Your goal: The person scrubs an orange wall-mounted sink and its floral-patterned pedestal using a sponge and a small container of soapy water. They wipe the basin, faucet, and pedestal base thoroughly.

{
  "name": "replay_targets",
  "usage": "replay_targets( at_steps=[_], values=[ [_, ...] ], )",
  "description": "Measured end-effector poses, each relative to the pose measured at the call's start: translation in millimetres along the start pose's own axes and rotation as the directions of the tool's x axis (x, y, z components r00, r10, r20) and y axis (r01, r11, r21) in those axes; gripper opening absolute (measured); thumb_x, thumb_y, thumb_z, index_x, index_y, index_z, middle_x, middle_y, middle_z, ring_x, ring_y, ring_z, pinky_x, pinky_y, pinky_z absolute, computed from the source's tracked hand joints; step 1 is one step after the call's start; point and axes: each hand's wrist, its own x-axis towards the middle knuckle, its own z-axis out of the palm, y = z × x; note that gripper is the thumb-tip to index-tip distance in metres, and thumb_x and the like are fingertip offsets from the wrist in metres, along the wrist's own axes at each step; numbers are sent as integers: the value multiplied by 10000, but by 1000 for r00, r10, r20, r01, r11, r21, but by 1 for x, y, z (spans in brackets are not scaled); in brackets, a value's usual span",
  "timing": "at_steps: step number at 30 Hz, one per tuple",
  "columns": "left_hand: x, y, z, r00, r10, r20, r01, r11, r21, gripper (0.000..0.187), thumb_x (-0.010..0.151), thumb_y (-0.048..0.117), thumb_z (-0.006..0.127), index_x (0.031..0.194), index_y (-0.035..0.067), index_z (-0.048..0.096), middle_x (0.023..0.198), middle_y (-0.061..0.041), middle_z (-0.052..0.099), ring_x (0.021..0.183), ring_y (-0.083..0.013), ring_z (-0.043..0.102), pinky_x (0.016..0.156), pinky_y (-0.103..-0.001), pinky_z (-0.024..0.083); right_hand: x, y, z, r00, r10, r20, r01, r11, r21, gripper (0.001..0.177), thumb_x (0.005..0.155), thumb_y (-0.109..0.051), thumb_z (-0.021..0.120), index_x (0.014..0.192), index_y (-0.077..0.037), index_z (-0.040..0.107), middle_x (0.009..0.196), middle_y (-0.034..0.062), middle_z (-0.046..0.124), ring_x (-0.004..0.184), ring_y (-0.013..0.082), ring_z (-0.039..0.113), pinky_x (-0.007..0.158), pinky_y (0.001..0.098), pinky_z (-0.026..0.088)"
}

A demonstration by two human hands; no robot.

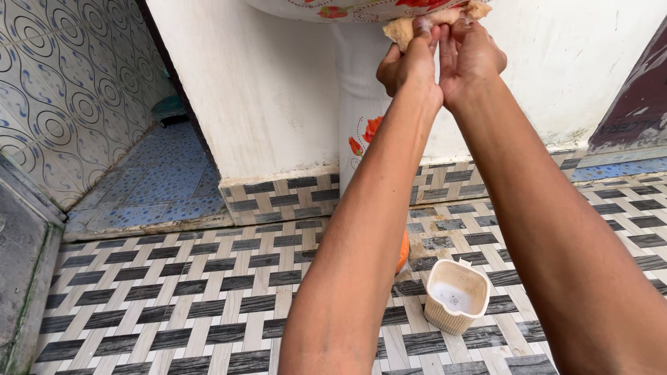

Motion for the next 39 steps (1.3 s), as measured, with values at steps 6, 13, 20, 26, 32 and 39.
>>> replay_targets(
  at_steps=[6, 13, 20, 26, 32, 39],
  values=[
    [-2, 37, -9, 995, 63, -76, -61, 998, 35, 203, 884, 35, 741, 1026, -105, 701, 994, -177, 742, 791, -182, 731, 767, -282, 640, -6, 30, 14, 994, 14, 111, -20, 999, 51, 104, 872, 169, 566, 929, 83, 556, 963, 200, 641, 805, 277, 723, 765, 359, 689],
    [5, 93, -27, 972, 155, -177, -158, 987, -2, 212, 892, 39, 714, 1085, -46, 698, 1011, -167, 730, 795, -196, 734, 744, -296, 646, -40, 76, 46, 971, 155, 184, -165, 985, 41, 131, 918, 103, 614, 1029, 90, 547, 1016, 216, 671, 840, 258, 731, 791, 327, 671],
    [-23, 121, -24, 940, 203, -274, -165, 974, 154, 248, 909, 185, 729, 1077, 4, 744, 1009, -149, 757, 821, -165, 740, 736, -280, 673, -70, 76, 60, 955, 240, 176, -242, 970, -11, 240, 904, 74, 658, 1125, 35, 571, 1088, 176, 670, 904, 232, 733, 810, 305, 671],
    [-21, 105, -20, 963, 153, -222, -136, 986, 92, 247, 920, 166, 720, 1112, 11, 710, 1028, -148, 733, 819, -183, 737, 745, -279, 662, -55, 58, 47, 956, 218, 197, -221, 975, -7, 276, 899, 110, 649, 1162, 73, 573, 1093, 187, 672, 943, 261, 729, 821, 301, 629],
    [7, 61, -26, 997, 79, -7, -79, 997, 18, 238, 906, 66, 751, 1077, -87, 691, 1021, -153, 716, 810, -199, 723, 758, -274, 642, -31, 38, 26, 994, 61, 89, -57, 997, -52, 310, 892, 92, 658, 1194, 82, 589, 1067, 173, 676, 915, 237, 713, 810, 295, 684],
    [-13, 52, -14, 1000, -1, -11, 1, 1000, 20, 218, 897, 50, 735, 1081, -59, 691, 1023, -147, 724, 776, -181, 732, 741, -269, 639, -29, 27, 26, 999, -45, -8, 45, 999, -7, 279, 884, 123, 594, 1148, 71, 520, 1027, 205, 635, 872, 272, 716, 786, 342, 694]
  ],
)
